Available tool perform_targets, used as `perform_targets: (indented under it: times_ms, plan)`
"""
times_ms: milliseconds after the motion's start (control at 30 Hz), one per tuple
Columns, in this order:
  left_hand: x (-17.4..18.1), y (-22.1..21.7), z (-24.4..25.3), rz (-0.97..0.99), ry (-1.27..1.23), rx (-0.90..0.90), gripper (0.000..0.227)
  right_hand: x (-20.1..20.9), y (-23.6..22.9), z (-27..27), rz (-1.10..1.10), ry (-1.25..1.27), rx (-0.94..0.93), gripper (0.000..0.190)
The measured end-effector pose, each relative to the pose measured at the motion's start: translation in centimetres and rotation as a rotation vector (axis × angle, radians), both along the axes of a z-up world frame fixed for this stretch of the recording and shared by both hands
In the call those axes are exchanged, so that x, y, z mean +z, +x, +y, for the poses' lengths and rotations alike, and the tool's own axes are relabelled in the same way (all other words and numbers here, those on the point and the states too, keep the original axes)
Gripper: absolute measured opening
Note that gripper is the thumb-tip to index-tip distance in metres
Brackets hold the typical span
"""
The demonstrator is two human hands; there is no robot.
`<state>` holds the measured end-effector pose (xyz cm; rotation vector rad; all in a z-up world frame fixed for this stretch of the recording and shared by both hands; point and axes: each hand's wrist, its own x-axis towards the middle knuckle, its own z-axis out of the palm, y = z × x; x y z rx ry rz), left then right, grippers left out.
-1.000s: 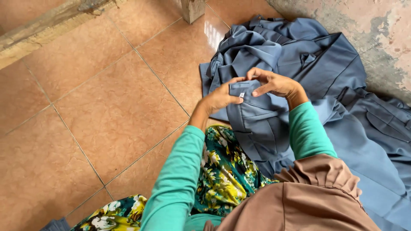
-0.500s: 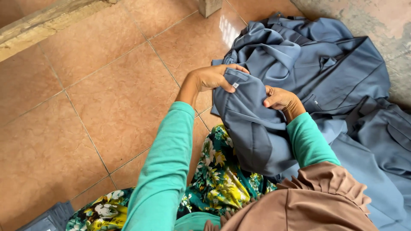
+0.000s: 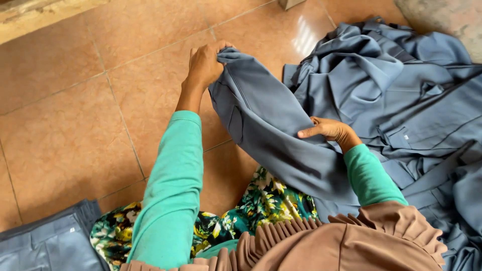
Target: Folding grey trousers into neat rectangular shapes and stacking them on the floor.
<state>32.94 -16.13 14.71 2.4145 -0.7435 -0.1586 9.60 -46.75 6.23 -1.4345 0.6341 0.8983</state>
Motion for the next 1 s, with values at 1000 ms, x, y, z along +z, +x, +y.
perform_targets:
  times_ms: [1000]
  plan:
    - [-27.8, -9.3, 42.8, -0.737, 0.631, 0.450, 0.010, -15.4, 4.3, 25.8, -1.286, -1.346, 1.078, 0.031]
